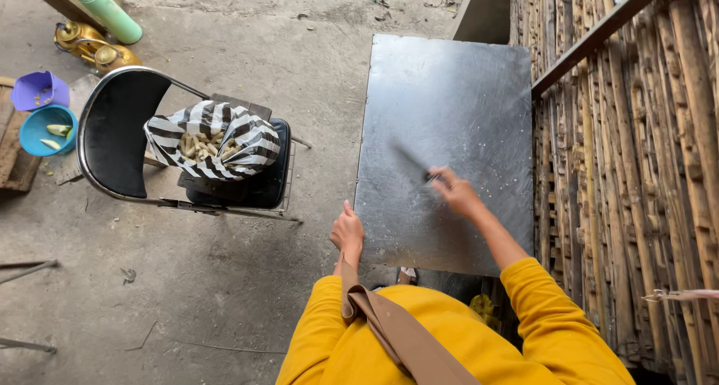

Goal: The person uses a knife to scrape debris off a metal table surface and then wipes the surface by hand.

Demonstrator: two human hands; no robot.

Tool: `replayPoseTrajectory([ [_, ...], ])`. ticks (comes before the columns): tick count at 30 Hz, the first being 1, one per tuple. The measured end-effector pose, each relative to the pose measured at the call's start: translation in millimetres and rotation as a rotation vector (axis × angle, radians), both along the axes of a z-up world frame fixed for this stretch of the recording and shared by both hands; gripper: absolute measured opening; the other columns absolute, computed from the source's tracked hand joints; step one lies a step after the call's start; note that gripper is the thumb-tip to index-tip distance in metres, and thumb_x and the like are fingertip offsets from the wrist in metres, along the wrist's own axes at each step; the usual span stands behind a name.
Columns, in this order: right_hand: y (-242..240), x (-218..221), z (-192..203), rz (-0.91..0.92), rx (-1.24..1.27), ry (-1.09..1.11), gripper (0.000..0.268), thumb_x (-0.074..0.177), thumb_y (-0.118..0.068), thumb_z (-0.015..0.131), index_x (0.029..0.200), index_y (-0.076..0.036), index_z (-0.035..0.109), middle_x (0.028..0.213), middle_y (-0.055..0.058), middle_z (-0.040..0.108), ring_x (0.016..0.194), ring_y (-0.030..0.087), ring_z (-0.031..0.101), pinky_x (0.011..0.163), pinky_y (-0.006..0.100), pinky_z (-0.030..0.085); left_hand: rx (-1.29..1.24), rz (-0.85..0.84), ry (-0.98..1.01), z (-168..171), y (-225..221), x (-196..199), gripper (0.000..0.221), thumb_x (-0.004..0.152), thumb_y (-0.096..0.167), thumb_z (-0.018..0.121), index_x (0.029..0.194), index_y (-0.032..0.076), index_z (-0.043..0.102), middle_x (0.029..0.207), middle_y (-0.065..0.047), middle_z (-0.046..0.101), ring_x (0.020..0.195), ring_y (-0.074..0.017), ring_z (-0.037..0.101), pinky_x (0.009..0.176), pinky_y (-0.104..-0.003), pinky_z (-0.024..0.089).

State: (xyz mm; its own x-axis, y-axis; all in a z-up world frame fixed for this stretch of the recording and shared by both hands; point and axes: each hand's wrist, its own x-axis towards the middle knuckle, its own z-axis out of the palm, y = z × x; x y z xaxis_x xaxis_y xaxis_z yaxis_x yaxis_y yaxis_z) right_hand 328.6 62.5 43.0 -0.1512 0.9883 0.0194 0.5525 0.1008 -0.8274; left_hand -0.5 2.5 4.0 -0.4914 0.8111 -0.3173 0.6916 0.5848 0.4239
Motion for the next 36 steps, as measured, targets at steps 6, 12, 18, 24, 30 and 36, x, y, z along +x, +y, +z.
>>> replayPoseTrajectory([
  [6, 18.3, 22.2, 6.4, -0.633, -0.180, -0.235, 0.028, 0.110, -0.033, 0.056, 0.131, -0.017, 0.049, 0.106, 0.025, 0.073, 0.095, 0.046, 0.071, 0.079, 0.053, 0.054, -0.017, -0.011, -0.008, 1.7, -7.4, -2.3, 0.074, 0.107, 0.055, 0.021, 0.098, 0.008, 0.079, 0.096, -0.025, 0.075, 0.092, -0.0459, 0.071, 0.084, -0.056, 0.054],
  [12, 5.2, 22.9, -3.1, 0.005, 0.092, -0.131, 0.030, 0.103, -0.029, 0.062, 0.128, -0.016, 0.053, 0.121, 0.018, 0.071, 0.101, 0.043, 0.067, 0.081, 0.048, 0.055, -0.010, -0.008, -0.011, 1.1, -3.8, 0.1, 0.075, 0.107, 0.054, 0.020, 0.099, 0.007, 0.079, 0.098, -0.024, 0.075, 0.094, -0.0456, 0.071, 0.087, -0.055, 0.053],
  [18, 27.9, 28.5, 0.0, -0.589, -0.261, 0.110, 0.027, 0.109, -0.027, 0.056, 0.133, -0.016, 0.052, 0.084, 0.011, 0.061, 0.064, 0.019, 0.055, 0.059, 0.043, 0.048, -0.031, 0.001, -0.015, 6.3, -3.3, 1.2, 0.075, 0.107, 0.055, 0.019, 0.102, 0.009, 0.079, 0.100, -0.023, 0.075, 0.095, -0.0450, 0.071, 0.086, -0.055, 0.054],
  [24, 60.5, 10.2, -15.6, 0.224, -0.481, 0.066, 0.037, 0.096, -0.027, 0.067, 0.133, -0.025, 0.061, 0.068, 0.000, 0.059, 0.057, 0.008, 0.045, 0.055, 0.028, 0.040, -0.062, 0.011, -0.006, 4.1, -2.0, -0.5, 0.072, 0.105, 0.055, 0.020, 0.107, 0.014, 0.078, 0.100, -0.023, 0.075, 0.096, -0.0451, 0.071, 0.086, -0.055, 0.054],
  [30, 118.9, 15.1, -4.7, -0.812, -0.211, 0.092, 0.024, 0.108, -0.025, 0.057, 0.126, -0.014, 0.046, 0.079, 0.012, 0.064, 0.058, 0.023, 0.061, 0.052, 0.042, 0.048, -0.080, 0.007, -0.020, 9.0, -4.6, -0.8, 0.072, 0.106, 0.056, 0.020, 0.106, 0.013, 0.078, 0.100, -0.023, 0.075, 0.097, -0.0444, 0.071, 0.087, -0.055, 0.054],
  [36, 137.3, 19.6, 8.7, 0.111, 0.569, -0.206, 0.029, 0.106, -0.026, 0.061, 0.129, -0.011, 0.051, 0.104, 0.024, 0.072, 0.084, 0.044, 0.067, 0.069, 0.049, 0.055, -0.086, -0.008, -0.072, 15.3, -0.5, -2.1, 0.070, 0.105, 0.055, 0.020, 0.109, 0.014, 0.077, 0.099, -0.023, 0.074, 0.095, -0.0449, 0.070, 0.086, -0.055, 0.053],
])
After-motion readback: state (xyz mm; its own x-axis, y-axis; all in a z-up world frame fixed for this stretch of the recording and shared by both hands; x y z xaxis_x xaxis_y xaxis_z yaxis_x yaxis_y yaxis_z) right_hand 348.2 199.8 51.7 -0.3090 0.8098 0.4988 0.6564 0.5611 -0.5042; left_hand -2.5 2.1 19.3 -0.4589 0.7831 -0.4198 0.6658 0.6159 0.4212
